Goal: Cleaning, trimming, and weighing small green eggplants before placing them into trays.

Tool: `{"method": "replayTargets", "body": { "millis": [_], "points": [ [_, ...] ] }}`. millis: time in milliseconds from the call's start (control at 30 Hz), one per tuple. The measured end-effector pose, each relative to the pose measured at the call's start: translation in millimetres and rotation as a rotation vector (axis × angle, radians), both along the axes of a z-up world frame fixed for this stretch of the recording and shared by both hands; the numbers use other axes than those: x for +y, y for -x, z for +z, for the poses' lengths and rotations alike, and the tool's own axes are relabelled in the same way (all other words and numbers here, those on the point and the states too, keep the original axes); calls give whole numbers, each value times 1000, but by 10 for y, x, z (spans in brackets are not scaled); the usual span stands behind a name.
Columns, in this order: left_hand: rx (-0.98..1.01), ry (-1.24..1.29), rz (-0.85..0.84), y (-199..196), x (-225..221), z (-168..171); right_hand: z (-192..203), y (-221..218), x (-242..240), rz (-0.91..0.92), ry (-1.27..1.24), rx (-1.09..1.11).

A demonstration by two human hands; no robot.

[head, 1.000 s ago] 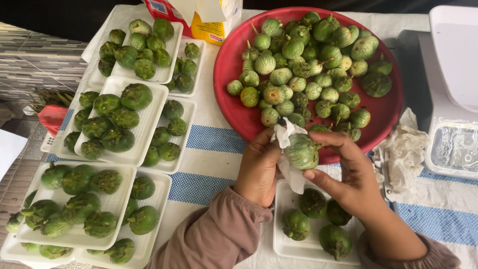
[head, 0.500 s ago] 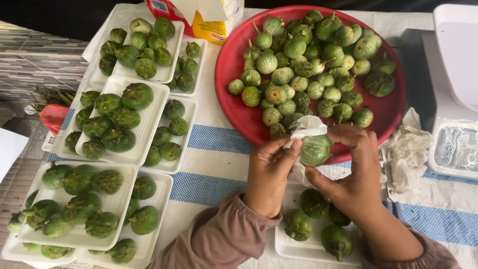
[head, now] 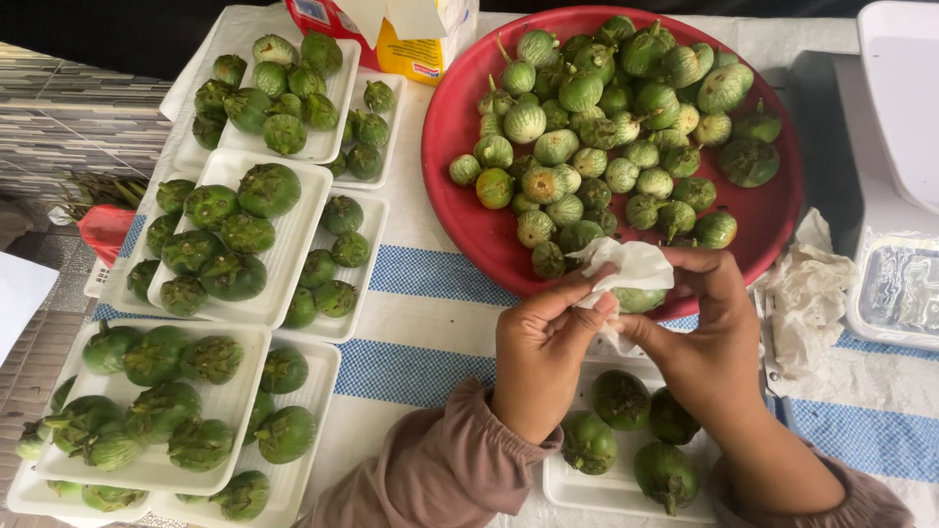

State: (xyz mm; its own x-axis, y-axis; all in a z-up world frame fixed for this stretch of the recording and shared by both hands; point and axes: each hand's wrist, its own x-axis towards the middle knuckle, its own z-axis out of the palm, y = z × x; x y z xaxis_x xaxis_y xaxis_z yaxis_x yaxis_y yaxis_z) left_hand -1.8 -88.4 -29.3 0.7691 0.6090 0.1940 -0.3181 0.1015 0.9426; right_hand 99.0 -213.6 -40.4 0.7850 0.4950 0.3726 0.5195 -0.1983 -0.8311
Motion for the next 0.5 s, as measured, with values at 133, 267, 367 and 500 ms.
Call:
{"method": "replayTargets", "body": {
  "millis": [133,267,367,500],
  "points": [
    [46,68,-11,10,36,-72,102,-86,17,156,-286,321],
    [33,432,-34,-22,106,-25,51,-220,-77,204,-509,478],
    [-80,834,-273,-33,140,-33,88,-178,-79,268,-496,439],
    [48,509,-409,-20,134,-29,132,-117,-52,258,-180,213]
  ]
}}
